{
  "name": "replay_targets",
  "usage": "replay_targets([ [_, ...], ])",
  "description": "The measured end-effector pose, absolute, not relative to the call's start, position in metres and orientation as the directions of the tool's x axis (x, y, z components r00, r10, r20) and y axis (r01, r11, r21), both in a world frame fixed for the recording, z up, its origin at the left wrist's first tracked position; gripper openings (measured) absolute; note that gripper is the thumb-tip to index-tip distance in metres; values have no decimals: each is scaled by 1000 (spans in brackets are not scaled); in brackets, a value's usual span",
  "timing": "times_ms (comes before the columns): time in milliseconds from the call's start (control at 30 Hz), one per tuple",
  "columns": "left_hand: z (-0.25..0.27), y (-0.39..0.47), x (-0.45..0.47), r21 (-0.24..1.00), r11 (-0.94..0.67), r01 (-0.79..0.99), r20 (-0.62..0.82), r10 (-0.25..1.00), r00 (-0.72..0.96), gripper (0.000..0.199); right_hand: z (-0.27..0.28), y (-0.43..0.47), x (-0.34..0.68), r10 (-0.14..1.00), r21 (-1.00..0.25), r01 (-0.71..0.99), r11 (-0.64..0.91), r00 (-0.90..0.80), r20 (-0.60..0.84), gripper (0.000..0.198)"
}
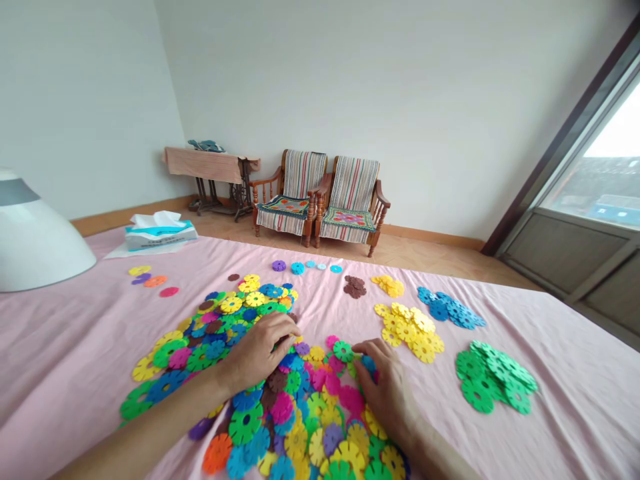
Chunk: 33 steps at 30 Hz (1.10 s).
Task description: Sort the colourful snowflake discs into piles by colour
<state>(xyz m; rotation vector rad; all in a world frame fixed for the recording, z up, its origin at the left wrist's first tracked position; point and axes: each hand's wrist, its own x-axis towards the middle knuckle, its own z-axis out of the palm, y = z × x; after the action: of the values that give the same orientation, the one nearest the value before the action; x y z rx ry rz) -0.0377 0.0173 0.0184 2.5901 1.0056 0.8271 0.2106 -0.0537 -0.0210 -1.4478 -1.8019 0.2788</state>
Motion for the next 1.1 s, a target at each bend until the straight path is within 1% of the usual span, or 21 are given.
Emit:
replay_targets([
  [133,13,18,-40,371,-748,551,404,664,630,15,0,-53,190,897,-552,740,385,-161,411,16],
  [267,13,18,-39,350,-747,566,384,665,640,16,17,-45,168,886,-481,758,440,-278,372,25],
  [333,14,17,-39,352,-741,572,379,671,637,16,21,-38,163,893,-452,780,433,-304,331,25],
  [467,14,16,-40,355,-739,573,382,674,633,17,24,-32,159,910,-404,819,407,-325,257,17],
  [533,14,16,-40,356,-737,574,380,675,632,17,22,-33,159,904,-385,822,419,-341,257,19],
  [600,14,16,-40,355,-737,575,381,676,631,17,18,-34,161,895,-394,810,434,-340,288,24],
  [667,13,16,-40,357,-739,572,386,674,630,17,11,-33,167,892,-455,782,426,-277,358,26],
  [733,12,17,-40,364,-742,563,405,670,622,17,6,-26,181,889,-524,755,394,-169,426,25],
  [767,12,17,-40,366,-744,558,423,668,613,17,5,-20,190,895,-550,756,355,-104,435,24],
  [833,11,19,-41,367,-743,560,475,667,574,17,7,-4,215,915,-581,780,234,25,402,21],
  [900,10,21,-42,360,-730,582,529,673,517,17,12,16,246,921,-598,798,71,178,347,18],
  [1000,10,26,-46,345,-692,635,571,691,443,16,18,49,292,881,-606,787,-117,364,303,18],
  [1100,9,29,-50,332,-650,683,571,715,403,15,18,79,325,830,-604,742,-290,509,227,17],
])
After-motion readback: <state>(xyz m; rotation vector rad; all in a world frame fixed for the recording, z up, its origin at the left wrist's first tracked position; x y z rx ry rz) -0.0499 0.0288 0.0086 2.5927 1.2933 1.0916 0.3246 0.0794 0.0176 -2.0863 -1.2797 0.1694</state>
